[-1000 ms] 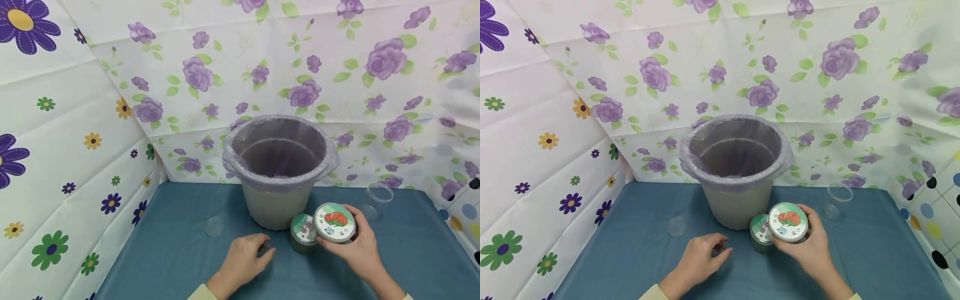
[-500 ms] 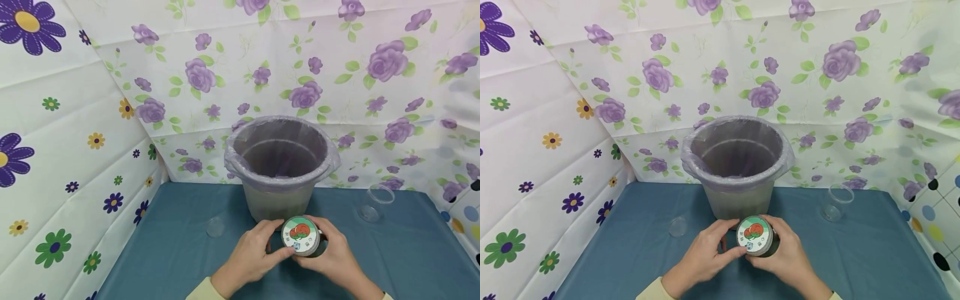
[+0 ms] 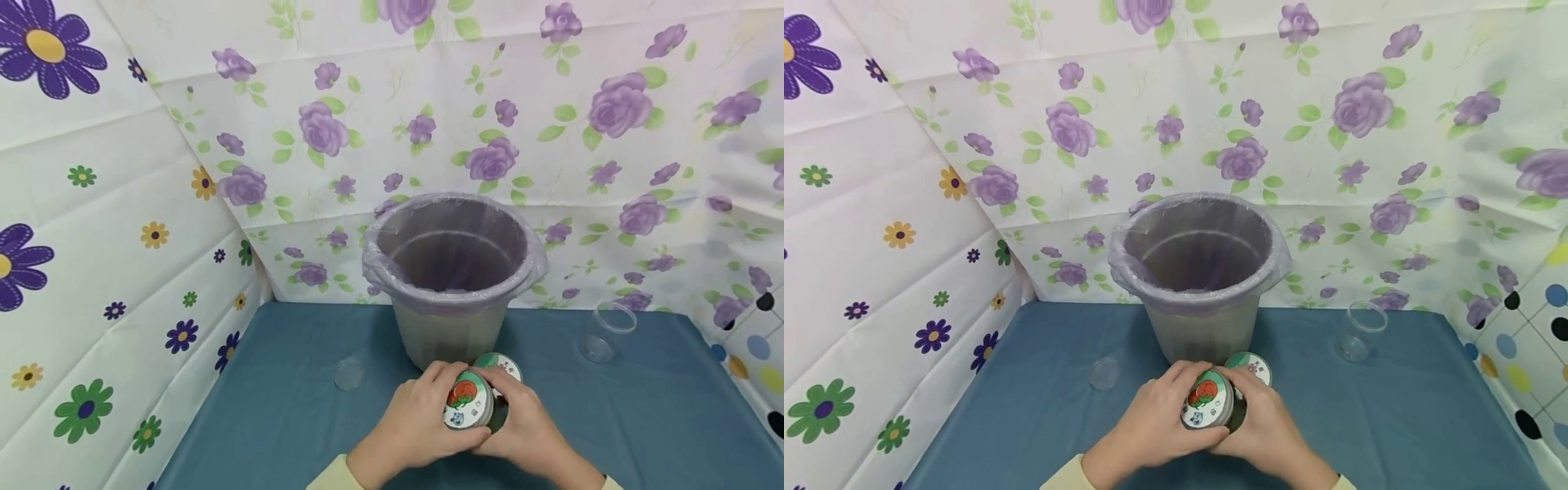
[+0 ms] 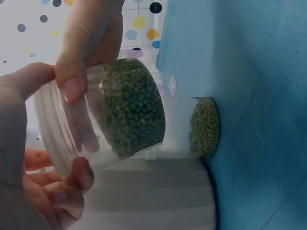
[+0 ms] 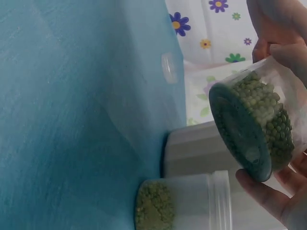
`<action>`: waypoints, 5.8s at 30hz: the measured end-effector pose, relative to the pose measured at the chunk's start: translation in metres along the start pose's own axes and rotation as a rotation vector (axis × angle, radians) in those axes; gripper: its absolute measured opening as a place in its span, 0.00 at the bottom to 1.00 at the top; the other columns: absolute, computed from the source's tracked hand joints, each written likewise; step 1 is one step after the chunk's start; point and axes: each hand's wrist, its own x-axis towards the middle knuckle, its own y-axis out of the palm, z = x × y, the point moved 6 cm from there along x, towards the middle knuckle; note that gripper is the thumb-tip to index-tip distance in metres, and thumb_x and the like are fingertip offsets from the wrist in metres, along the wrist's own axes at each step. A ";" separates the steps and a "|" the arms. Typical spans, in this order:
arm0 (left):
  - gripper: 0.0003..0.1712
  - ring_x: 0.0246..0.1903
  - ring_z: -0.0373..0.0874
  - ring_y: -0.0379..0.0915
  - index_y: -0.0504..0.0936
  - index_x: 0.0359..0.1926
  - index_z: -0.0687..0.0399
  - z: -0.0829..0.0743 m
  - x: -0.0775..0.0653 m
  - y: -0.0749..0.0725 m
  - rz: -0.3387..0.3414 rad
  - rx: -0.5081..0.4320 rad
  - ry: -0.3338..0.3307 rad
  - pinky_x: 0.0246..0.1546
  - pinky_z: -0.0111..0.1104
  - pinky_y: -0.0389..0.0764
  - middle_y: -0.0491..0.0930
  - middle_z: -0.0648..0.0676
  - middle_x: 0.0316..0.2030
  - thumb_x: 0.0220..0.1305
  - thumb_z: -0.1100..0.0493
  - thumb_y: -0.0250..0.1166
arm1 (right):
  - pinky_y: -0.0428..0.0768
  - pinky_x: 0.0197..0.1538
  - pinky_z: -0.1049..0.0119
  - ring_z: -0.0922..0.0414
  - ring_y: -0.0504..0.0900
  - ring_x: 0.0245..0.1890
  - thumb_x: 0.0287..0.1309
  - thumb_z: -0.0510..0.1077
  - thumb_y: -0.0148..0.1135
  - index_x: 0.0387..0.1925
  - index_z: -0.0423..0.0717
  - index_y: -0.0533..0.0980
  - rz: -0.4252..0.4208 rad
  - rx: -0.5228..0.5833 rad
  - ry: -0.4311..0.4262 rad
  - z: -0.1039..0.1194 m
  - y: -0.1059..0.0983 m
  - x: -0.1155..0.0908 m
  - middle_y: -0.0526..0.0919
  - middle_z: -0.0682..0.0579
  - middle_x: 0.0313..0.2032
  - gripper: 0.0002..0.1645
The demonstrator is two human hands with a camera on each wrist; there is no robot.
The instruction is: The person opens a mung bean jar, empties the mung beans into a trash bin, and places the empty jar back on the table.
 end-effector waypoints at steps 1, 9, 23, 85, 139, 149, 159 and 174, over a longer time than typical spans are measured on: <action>0.43 0.32 0.32 0.72 0.62 0.63 0.34 0.001 -0.001 -0.001 -0.008 -0.002 0.001 0.28 0.25 0.74 0.70 0.42 0.51 0.50 0.23 0.54 | 0.79 0.39 0.70 0.65 0.77 0.45 0.32 0.62 0.76 0.60 0.69 0.66 0.008 0.012 -0.002 0.000 0.001 0.000 0.74 0.66 0.52 0.48; 0.38 0.30 0.27 0.70 0.65 0.60 0.35 0.002 -0.004 -0.007 -0.031 -0.066 0.094 0.28 0.19 0.72 0.71 0.41 0.49 0.51 0.26 0.57 | 0.80 0.42 0.68 0.63 0.78 0.45 0.39 0.55 0.75 0.62 0.66 0.64 0.140 0.115 0.019 -0.006 0.013 -0.005 0.76 0.62 0.52 0.46; 0.40 0.29 0.25 0.70 0.68 0.61 0.34 0.001 -0.006 -0.006 -0.052 -0.106 0.131 0.28 0.16 0.71 0.73 0.40 0.47 0.49 0.25 0.58 | 0.81 0.42 0.67 0.63 0.81 0.42 0.37 0.51 0.78 0.62 0.64 0.66 0.098 0.185 0.042 -0.011 0.018 -0.010 0.79 0.61 0.49 0.47; 0.40 0.44 0.33 0.72 0.67 0.60 0.26 0.024 0.002 -0.010 0.159 -0.381 -0.081 0.42 0.29 0.78 0.72 0.37 0.54 0.44 0.31 0.68 | 0.80 0.38 0.72 0.68 0.80 0.44 0.27 0.69 0.75 0.60 0.70 0.66 -0.047 -0.234 -0.073 -0.006 0.000 -0.007 0.76 0.69 0.52 0.52; 0.51 0.50 0.38 0.72 0.60 0.66 0.31 0.036 0.001 -0.001 0.319 -0.616 -0.095 0.45 0.28 0.79 0.68 0.42 0.59 0.40 0.45 0.77 | 0.80 0.39 0.71 0.67 0.80 0.45 0.29 0.68 0.74 0.61 0.65 0.67 -0.052 -0.257 -0.101 -0.008 0.001 -0.010 0.76 0.67 0.52 0.52; 0.43 0.46 0.38 0.75 0.69 0.62 0.38 0.039 0.001 -0.002 0.313 -0.744 -0.112 0.39 0.32 0.83 0.74 0.42 0.53 0.42 0.49 0.77 | 0.80 0.39 0.70 0.69 0.79 0.44 0.27 0.67 0.76 0.60 0.69 0.67 -0.045 -0.204 -0.067 -0.007 0.001 -0.010 0.76 0.70 0.51 0.52; 0.36 0.37 0.38 0.79 0.77 0.50 0.39 0.040 -0.002 0.002 0.170 -0.657 -0.226 0.32 0.28 0.82 0.80 0.45 0.40 0.37 0.39 0.76 | 0.80 0.37 0.71 0.66 0.80 0.43 0.28 0.66 0.76 0.61 0.66 0.66 -0.072 -0.247 -0.079 -0.005 -0.001 -0.011 0.77 0.65 0.51 0.52; 0.45 0.49 0.37 0.70 0.63 0.63 0.29 0.037 -0.001 0.000 0.280 -0.627 -0.041 0.38 0.27 0.81 0.70 0.40 0.56 0.45 0.45 0.74 | 0.80 0.39 0.71 0.69 0.79 0.45 0.26 0.65 0.78 0.60 0.69 0.67 -0.050 -0.210 -0.063 -0.009 0.003 -0.011 0.75 0.70 0.52 0.52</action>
